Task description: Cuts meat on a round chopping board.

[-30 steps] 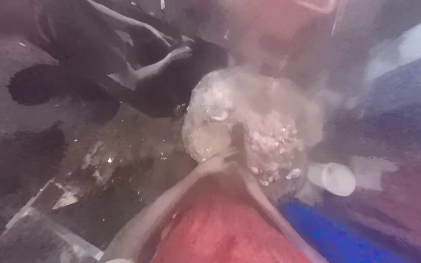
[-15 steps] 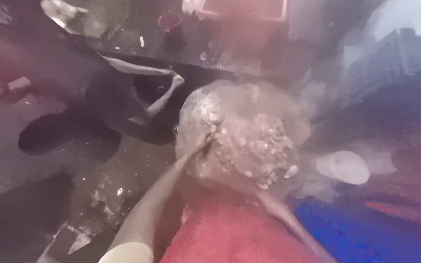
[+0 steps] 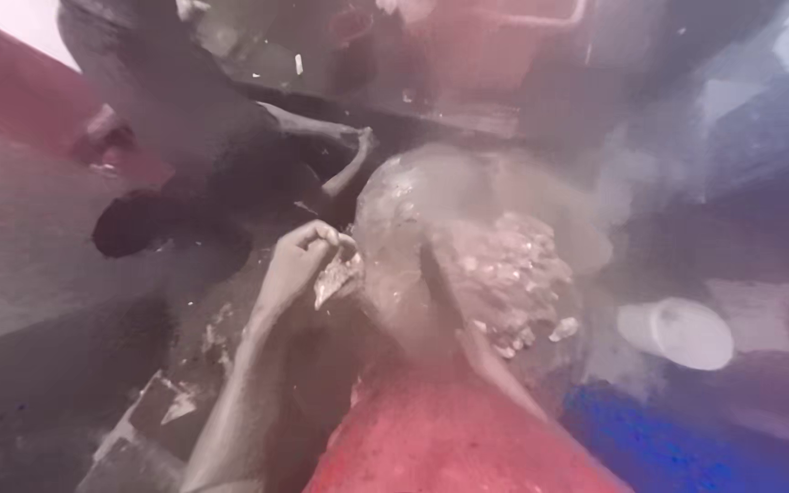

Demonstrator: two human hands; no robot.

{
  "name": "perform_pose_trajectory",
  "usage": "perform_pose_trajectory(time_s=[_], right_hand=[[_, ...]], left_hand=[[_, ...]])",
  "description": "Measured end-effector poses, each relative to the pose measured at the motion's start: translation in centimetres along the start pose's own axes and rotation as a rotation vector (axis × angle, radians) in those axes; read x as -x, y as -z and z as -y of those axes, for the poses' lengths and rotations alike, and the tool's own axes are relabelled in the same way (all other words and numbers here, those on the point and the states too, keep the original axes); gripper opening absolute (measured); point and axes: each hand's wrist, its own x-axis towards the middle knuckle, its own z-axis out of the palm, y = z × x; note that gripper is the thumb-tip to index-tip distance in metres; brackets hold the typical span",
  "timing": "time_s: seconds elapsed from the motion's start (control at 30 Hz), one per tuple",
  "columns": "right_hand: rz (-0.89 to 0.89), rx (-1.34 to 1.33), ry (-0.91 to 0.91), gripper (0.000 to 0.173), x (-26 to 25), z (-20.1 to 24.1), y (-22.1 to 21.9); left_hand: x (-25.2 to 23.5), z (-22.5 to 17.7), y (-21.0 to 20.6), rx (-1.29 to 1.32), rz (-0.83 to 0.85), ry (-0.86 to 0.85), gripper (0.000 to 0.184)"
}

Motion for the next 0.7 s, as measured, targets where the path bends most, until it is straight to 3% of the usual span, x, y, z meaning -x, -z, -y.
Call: perform_pose_trajectory(time_s=[0.13,0.23,0.33,0.47,0.63,0.7], right_hand=[[0.087,0.102,0.191,0.048,1.1,-2.8,0.6],[0.19,0.064,0.054,0.046,1.5,-4.1,0.9],[0.06,-0.05,-0.037,0.041,1.5,-3.5,0.1],[-0.091,0.082,0.067,0.049,0.2,1.4,-0.5],[-0.126,0.005,0.372,0.053,1.7,12.0,-0.8],[-0.121,-0.015,0.461,0.052,0.4,13.3,-2.6]], left_hand=[[4.7,1.8,0.0,0.124,0.036,0.037,0.024],[7.5,4.5,0.1,0.244,-0.027,0.048,0.023],[9.1,9.1,-1.3,0.241,-0.08,0.117,0.022],[9.9,15.7,-3.8,-0.041,-0.016,0.27,0.022],[11.0,15.5,-4.2,-0.074,0.031,0.195,0.022],[10.9,15.5,-4.2,-0.051,0.036,0.178,0.021]])
